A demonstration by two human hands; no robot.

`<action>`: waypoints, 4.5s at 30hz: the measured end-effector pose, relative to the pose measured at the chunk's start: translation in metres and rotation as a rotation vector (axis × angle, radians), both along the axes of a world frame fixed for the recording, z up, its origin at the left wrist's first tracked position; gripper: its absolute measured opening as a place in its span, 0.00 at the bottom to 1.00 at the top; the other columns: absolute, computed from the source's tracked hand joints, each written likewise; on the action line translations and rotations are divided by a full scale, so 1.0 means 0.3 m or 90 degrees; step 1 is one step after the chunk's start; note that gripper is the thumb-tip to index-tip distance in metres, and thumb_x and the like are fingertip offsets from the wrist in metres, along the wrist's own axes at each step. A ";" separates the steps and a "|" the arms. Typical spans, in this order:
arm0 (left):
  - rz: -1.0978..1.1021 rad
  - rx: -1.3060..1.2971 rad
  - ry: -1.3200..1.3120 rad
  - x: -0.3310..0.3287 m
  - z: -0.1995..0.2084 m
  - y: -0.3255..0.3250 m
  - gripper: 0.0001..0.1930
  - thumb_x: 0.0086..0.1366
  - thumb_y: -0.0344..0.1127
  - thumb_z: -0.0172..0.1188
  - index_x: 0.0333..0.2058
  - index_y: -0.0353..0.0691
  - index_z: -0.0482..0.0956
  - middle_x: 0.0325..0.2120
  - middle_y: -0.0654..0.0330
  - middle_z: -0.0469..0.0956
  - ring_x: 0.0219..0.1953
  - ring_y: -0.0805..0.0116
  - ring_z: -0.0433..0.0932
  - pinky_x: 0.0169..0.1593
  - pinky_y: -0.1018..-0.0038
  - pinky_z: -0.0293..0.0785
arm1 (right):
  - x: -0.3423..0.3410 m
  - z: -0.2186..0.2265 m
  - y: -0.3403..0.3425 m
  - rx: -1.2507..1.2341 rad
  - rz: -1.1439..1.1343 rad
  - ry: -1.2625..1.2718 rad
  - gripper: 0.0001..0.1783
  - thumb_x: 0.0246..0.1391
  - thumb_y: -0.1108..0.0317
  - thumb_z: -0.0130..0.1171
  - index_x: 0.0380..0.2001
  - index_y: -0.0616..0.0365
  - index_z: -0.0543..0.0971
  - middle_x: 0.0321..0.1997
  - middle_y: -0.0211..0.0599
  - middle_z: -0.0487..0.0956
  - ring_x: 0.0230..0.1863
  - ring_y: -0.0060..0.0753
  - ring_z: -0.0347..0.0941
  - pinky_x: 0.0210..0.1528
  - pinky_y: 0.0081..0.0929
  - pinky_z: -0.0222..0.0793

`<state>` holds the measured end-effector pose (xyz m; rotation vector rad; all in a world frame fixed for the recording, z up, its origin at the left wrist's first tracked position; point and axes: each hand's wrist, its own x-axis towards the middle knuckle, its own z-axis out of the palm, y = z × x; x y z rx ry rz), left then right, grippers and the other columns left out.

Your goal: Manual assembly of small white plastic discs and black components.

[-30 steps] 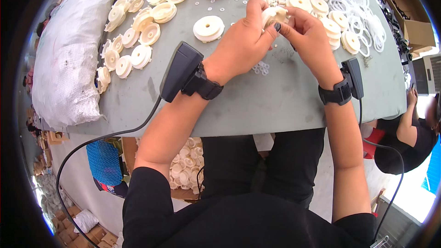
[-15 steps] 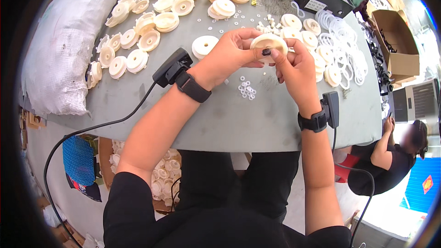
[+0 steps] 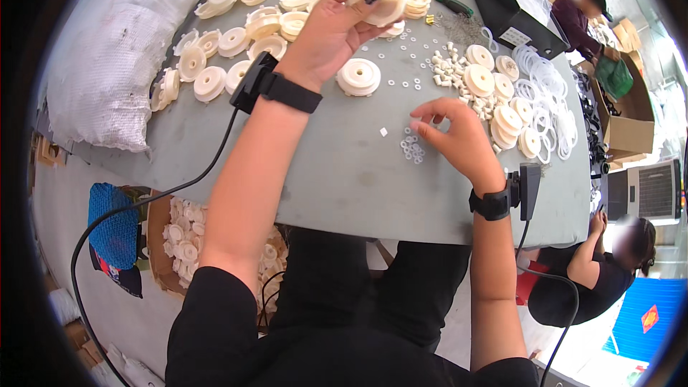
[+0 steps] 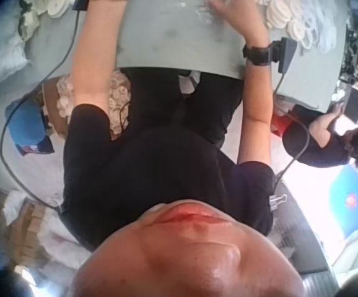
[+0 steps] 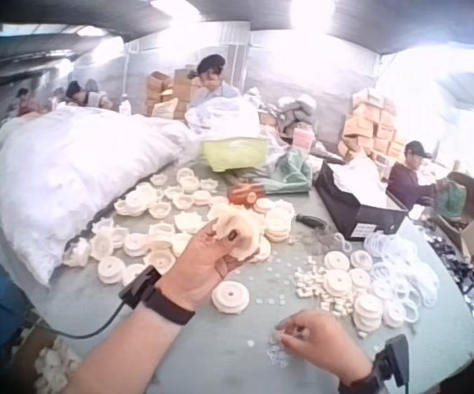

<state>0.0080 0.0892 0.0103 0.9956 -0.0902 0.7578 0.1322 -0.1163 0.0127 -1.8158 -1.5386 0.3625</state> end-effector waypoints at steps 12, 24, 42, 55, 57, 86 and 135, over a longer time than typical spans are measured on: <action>-0.298 0.006 -0.053 0.005 0.009 -0.090 0.21 0.63 0.33 0.51 0.54 0.41 0.59 0.44 0.51 0.71 0.47 0.59 0.73 0.50 0.62 0.72 | -0.011 0.007 0.000 0.248 -0.137 0.260 0.06 0.51 0.73 0.57 0.32 0.63 0.75 0.28 0.26 0.74 0.30 0.14 0.66 0.34 0.15 0.63; -0.369 0.093 0.077 0.047 0.002 -0.225 0.20 0.61 0.35 0.55 0.51 0.47 0.61 0.49 0.54 0.64 0.28 0.67 0.76 0.26 0.78 0.74 | -0.022 0.041 -0.037 0.373 0.004 0.492 0.05 0.49 0.78 0.58 0.32 0.64 0.77 0.34 0.33 0.77 0.37 0.17 0.72 0.40 0.17 0.69; -0.347 0.097 0.031 0.052 -0.007 -0.231 0.21 0.58 0.32 0.58 0.50 0.42 0.65 0.42 0.63 0.70 0.36 0.71 0.75 0.31 0.76 0.75 | -0.027 0.053 -0.053 0.338 0.056 0.485 0.06 0.50 0.74 0.58 0.32 0.64 0.75 0.32 0.30 0.76 0.32 0.18 0.70 0.33 0.16 0.68; -0.418 0.005 -0.006 0.052 0.003 -0.216 0.21 0.58 0.30 0.58 0.50 0.43 0.65 0.45 0.60 0.68 0.37 0.66 0.76 0.32 0.68 0.79 | -0.058 0.007 -0.031 0.382 -0.016 0.267 0.06 0.45 0.77 0.59 0.29 0.60 0.74 0.26 0.30 0.73 0.23 0.20 0.66 0.25 0.17 0.63; -0.417 0.004 0.002 0.045 -0.002 -0.221 0.22 0.58 0.34 0.58 0.51 0.42 0.65 0.42 0.60 0.69 0.35 0.65 0.77 0.32 0.71 0.78 | -0.052 -0.001 -0.030 0.381 -0.018 0.292 0.06 0.46 0.76 0.59 0.29 0.60 0.74 0.24 0.28 0.73 0.21 0.17 0.65 0.24 0.16 0.62; 0.471 0.783 0.735 -0.523 -0.064 -0.362 0.20 0.50 0.35 0.61 0.42 0.41 0.68 0.47 0.53 0.67 0.50 0.53 0.65 0.51 0.63 0.61 | 0.037 -0.041 -0.016 0.371 -0.190 0.279 0.06 0.52 0.69 0.57 0.30 0.60 0.75 0.16 0.16 0.65 0.18 0.06 0.55 0.19 0.09 0.47; -0.084 0.218 0.377 -0.136 0.023 -0.214 0.19 0.63 0.43 0.52 0.47 0.35 0.67 0.32 0.58 0.77 0.14 0.78 0.72 0.25 0.80 0.74 | 0.009 0.015 -0.038 0.125 -0.077 0.306 0.12 0.50 0.71 0.57 0.39 0.62 0.72 0.26 0.31 0.78 0.25 0.17 0.72 0.28 0.14 0.67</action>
